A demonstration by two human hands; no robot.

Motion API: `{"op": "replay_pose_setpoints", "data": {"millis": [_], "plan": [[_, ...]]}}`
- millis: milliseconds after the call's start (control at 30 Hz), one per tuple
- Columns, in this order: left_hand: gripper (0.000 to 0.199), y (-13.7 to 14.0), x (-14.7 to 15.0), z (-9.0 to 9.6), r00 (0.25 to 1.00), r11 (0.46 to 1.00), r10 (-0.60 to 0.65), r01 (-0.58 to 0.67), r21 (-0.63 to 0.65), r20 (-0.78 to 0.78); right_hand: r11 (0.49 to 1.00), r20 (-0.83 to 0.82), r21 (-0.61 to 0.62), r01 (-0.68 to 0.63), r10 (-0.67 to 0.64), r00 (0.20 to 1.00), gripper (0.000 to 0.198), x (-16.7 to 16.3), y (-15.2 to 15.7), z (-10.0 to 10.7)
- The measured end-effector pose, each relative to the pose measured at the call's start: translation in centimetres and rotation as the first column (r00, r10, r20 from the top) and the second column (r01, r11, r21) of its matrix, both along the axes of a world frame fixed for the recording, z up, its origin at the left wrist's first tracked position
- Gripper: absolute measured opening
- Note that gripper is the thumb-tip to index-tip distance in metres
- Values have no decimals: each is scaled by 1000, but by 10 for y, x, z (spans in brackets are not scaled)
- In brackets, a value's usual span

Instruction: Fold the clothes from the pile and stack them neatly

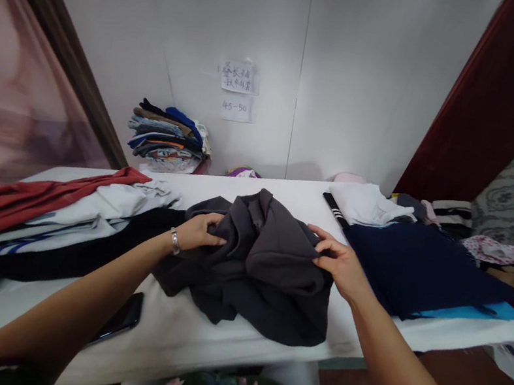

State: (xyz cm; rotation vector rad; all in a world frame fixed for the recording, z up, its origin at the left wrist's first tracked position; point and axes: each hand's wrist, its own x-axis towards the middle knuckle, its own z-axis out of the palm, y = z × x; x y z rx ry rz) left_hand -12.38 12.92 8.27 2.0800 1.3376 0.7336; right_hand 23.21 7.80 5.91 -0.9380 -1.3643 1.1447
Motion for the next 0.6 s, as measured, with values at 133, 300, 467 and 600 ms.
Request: {"op": "replay_pose_setpoints", "data": {"millis": [133, 300, 467, 600], "plan": [[29, -12, -11, 24, 974, 946, 225, -211, 247, -29, 999, -82, 16, 43, -42, 996, 13, 14, 5, -1], [16, -34, -2, 41, 918, 846, 377, -286, 450, -125, 1000, -6, -1, 27, -27, 1000, 19, 13, -7, 7], [16, -45, 14, 30, 940, 867, 331, -269, 420, -81, 998, 154, -13, 63, -60, 986, 77, 3, -21, 4], [20, -45, 15, 24, 965, 892, 260, -246, 379, 15, 988, 310, 26, 155, -155, 938, 63, -8, -13, -9]]}}
